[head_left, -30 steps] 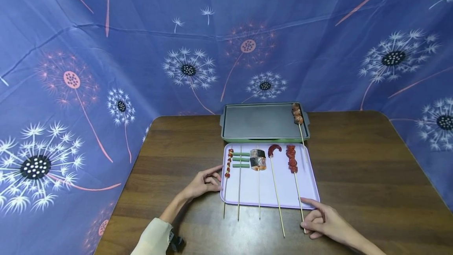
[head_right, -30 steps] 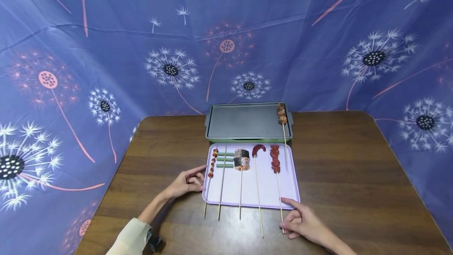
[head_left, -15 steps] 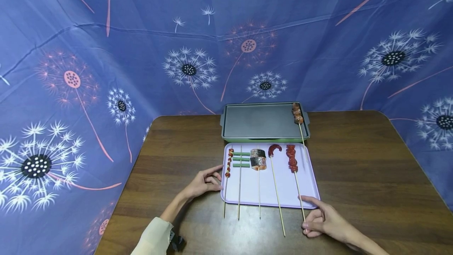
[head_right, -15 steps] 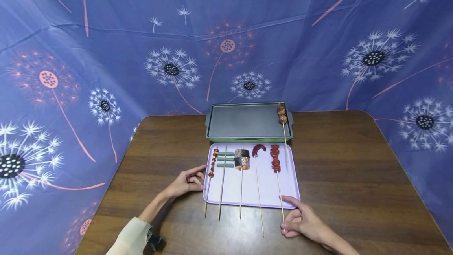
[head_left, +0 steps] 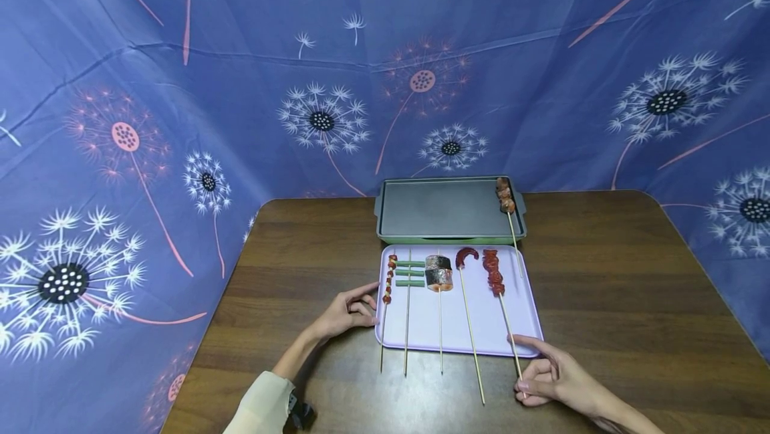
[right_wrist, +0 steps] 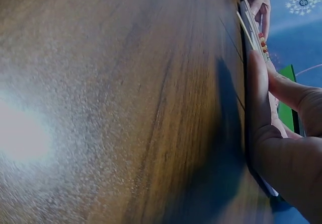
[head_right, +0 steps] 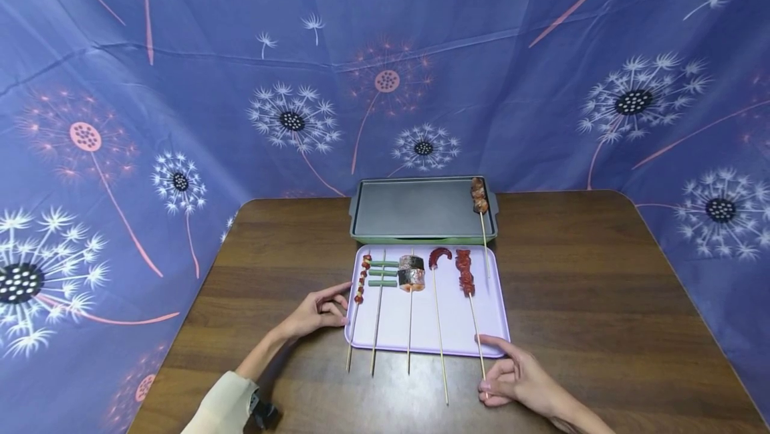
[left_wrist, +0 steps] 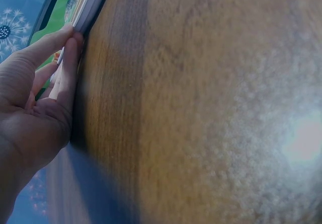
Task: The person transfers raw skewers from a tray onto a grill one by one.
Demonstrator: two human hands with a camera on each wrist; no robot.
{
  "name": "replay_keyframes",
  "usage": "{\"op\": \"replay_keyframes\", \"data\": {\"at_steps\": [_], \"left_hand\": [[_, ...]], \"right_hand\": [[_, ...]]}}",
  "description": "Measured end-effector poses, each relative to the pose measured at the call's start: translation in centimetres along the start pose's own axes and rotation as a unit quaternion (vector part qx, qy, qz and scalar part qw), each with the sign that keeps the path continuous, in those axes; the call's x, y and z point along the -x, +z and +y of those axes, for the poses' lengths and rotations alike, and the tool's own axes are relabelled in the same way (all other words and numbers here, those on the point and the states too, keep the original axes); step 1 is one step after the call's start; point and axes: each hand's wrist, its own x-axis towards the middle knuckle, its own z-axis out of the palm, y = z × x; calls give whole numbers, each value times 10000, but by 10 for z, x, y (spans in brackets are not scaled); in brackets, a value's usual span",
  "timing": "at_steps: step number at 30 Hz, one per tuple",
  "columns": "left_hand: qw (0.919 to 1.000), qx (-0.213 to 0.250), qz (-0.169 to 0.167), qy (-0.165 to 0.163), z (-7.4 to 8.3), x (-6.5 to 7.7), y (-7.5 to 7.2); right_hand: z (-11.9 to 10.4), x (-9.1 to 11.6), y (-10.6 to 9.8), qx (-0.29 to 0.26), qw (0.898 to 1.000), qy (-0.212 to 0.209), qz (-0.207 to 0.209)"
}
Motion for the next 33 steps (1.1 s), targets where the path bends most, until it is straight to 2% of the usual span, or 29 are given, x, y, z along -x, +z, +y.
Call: {"op": "replay_keyframes", "data": {"at_steps": [9, 15, 23, 33], "left_hand": [[10000, -13, 13, -3, -4, 0, -1], [10000, 39, -16, -36, -1, 0, -1], [9999, 133, -26, -70, 0, 1, -1], [9999, 49, 8, -130, -1, -1, -1]], "right_hand": [[-2, 4, 3, -110, 9999, -77, -57], [-5, 5, 6, -121, 9998, -62, -118], [-12, 2, 16, -210, 9982, -455, -315], [-34, -5, 19, -3, 9981, -532, -307]]}}
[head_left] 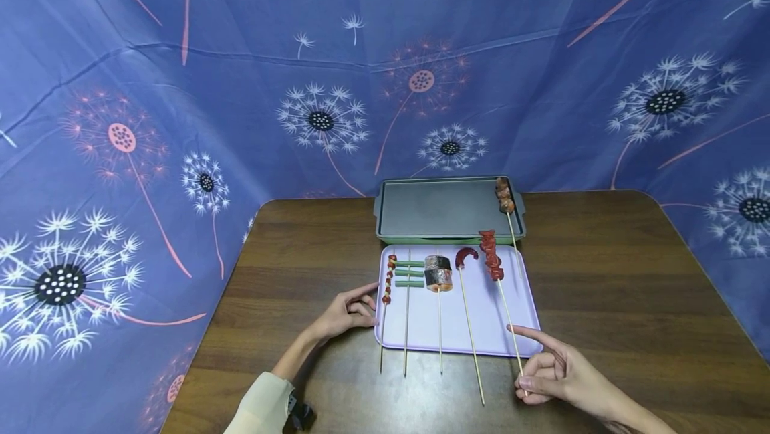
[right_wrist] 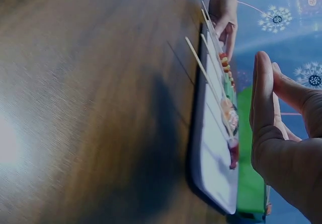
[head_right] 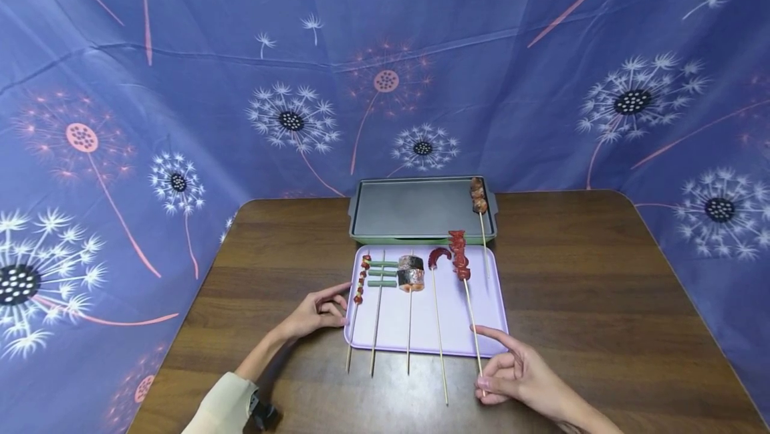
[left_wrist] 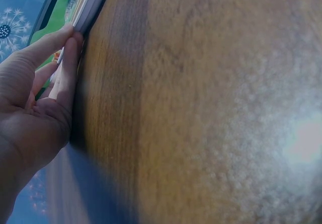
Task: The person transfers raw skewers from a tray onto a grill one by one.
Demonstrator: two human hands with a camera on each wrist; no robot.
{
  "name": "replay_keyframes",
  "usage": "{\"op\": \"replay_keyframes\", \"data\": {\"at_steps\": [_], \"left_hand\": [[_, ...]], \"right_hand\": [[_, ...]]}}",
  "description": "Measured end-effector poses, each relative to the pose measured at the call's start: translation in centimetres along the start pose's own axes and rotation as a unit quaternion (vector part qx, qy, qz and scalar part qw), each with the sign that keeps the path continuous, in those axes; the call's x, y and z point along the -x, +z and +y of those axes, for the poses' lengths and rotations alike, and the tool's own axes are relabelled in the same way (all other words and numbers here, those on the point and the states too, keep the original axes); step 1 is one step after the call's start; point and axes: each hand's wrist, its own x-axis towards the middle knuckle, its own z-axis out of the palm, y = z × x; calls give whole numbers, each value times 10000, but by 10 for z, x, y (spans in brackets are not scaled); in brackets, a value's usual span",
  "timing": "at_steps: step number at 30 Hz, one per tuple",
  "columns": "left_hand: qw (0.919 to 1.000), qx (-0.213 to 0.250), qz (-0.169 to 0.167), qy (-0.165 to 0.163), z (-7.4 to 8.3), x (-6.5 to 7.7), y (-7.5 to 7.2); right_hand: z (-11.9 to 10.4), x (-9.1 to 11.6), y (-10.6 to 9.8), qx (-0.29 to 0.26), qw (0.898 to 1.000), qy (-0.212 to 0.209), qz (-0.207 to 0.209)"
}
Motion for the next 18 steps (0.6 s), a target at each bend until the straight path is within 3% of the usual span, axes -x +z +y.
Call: {"op": "replay_keyframes", "data": {"at_steps": [7, 18], "left_hand": [[10000, -24, 4, -8, 0, 0, -1], [10000, 76, -10, -41, 3, 1, -1]], "right_hand": [[-16, -15, -9, -17, 9999, -124, -13], [-39, -39, -23, 188, 9996, 96, 210]]}}
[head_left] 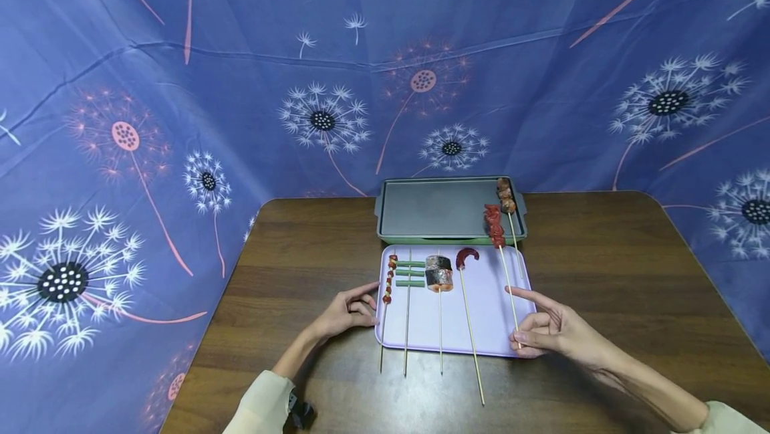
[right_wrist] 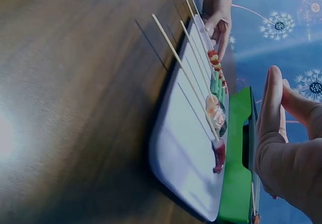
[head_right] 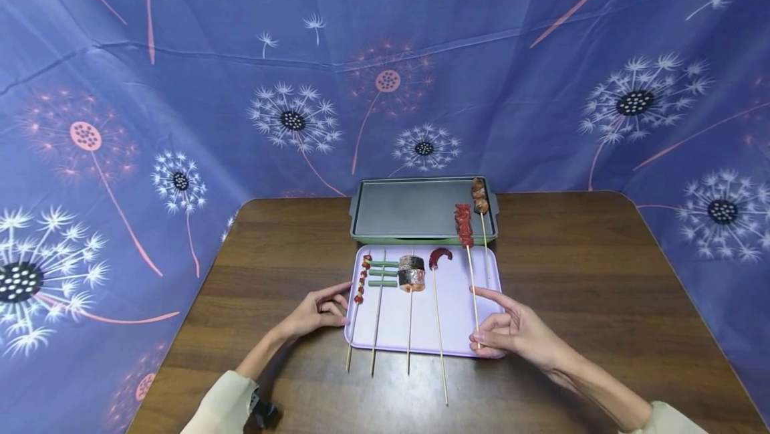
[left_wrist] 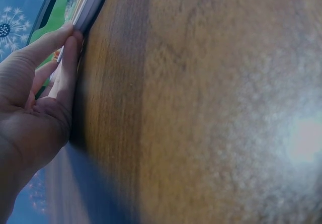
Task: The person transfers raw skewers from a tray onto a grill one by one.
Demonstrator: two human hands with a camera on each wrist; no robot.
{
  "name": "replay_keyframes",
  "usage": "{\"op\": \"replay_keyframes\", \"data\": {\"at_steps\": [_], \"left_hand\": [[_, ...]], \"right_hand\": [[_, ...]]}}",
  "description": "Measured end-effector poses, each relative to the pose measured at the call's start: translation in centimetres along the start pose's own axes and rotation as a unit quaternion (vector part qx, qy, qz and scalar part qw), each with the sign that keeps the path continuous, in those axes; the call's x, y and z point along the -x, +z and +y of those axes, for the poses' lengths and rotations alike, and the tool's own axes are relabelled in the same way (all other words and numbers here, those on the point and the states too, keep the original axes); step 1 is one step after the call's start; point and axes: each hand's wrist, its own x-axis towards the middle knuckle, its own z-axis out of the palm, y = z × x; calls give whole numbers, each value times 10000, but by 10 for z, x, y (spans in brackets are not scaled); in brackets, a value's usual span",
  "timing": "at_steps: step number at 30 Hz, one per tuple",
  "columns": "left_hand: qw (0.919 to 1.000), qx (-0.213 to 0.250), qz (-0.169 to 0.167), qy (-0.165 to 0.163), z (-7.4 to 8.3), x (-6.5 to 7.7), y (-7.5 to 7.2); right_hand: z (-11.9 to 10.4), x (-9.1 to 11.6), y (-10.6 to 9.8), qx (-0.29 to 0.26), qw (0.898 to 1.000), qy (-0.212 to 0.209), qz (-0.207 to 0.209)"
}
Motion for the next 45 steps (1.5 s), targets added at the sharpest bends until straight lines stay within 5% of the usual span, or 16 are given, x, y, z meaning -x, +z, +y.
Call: {"op": "replay_keyframes", "data": {"at_steps": [11, 20, 38, 45], "left_hand": [[9999, -67, -44, 66, -3, -2, 0], [10000, -17, -2, 44, -4, -1, -1], [9999, -76, 35, 64, -3, -1, 1], [9998, -99, 28, 156, -2, -2, 0]], "right_hand": [[-13, -25, -15, 289, 9965, 543, 560], [-24, -53, -33, 771, 9828, 1239, 1132], [-23, -71, -51, 672, 9744, 1619, 1405], [-21, -74, -49, 1186, 9664, 1672, 1551]]}}
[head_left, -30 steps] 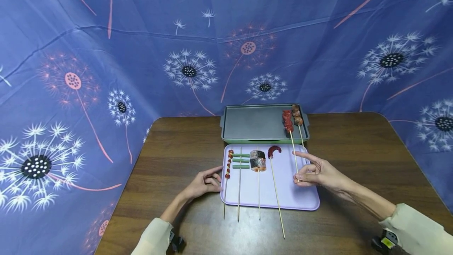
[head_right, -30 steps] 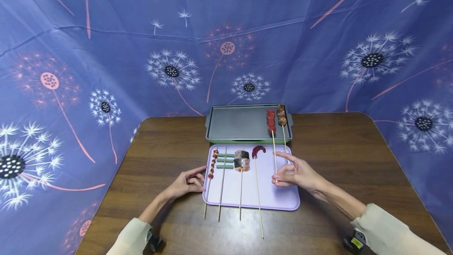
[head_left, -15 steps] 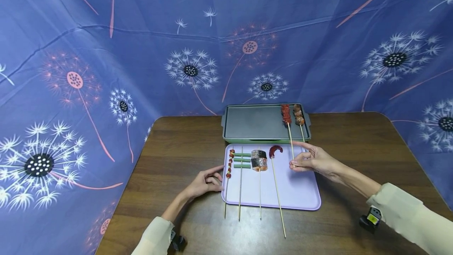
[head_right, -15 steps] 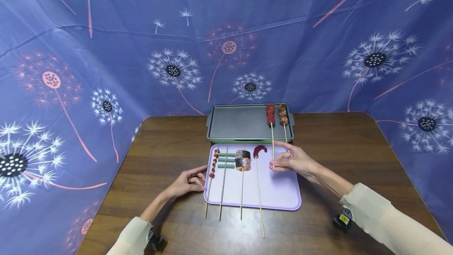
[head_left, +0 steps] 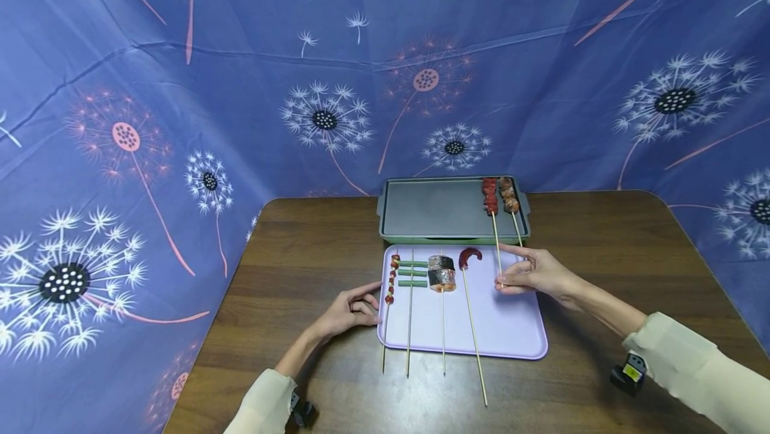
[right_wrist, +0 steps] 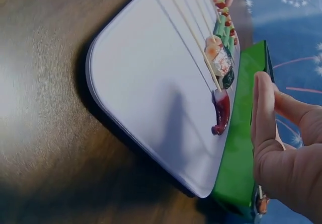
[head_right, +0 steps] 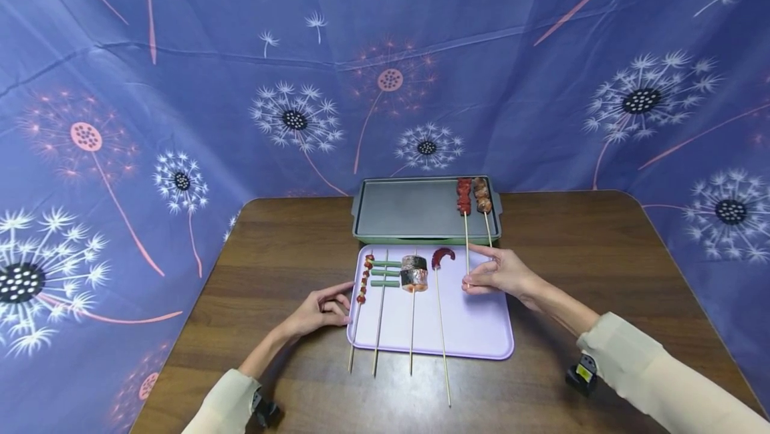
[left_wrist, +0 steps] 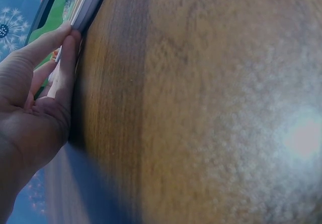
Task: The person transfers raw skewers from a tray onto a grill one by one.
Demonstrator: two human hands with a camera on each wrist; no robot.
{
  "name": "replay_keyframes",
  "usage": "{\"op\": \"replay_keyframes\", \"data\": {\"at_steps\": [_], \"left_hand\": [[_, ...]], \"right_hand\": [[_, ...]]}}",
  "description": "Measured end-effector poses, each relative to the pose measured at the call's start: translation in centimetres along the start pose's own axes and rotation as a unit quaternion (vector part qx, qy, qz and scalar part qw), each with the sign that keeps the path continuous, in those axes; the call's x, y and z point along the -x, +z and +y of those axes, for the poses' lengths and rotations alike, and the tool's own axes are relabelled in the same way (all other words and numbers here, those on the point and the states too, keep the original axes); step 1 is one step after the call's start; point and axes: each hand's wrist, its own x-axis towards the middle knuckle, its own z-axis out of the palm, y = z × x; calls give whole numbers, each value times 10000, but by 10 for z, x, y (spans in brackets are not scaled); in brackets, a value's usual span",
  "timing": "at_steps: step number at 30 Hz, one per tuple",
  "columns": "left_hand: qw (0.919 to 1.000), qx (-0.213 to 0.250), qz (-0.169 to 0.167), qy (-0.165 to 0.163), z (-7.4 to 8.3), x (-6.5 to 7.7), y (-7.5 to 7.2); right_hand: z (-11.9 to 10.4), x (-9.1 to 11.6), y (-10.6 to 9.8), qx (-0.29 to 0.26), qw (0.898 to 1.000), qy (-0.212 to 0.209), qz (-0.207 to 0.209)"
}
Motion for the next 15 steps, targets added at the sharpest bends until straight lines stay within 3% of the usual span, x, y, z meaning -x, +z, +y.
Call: {"op": "replay_keyframes", "data": {"at_steps": [6, 15], "left_hand": [[10000, 39, 4, -83, 1, -1, 1], [9999, 8, 49, -148, 1, -1, 0]], "right_hand": [[-1, -3, 3, 537, 9984, -146, 140], [-5, -8, 5, 831, 9963, -111, 180]]}}
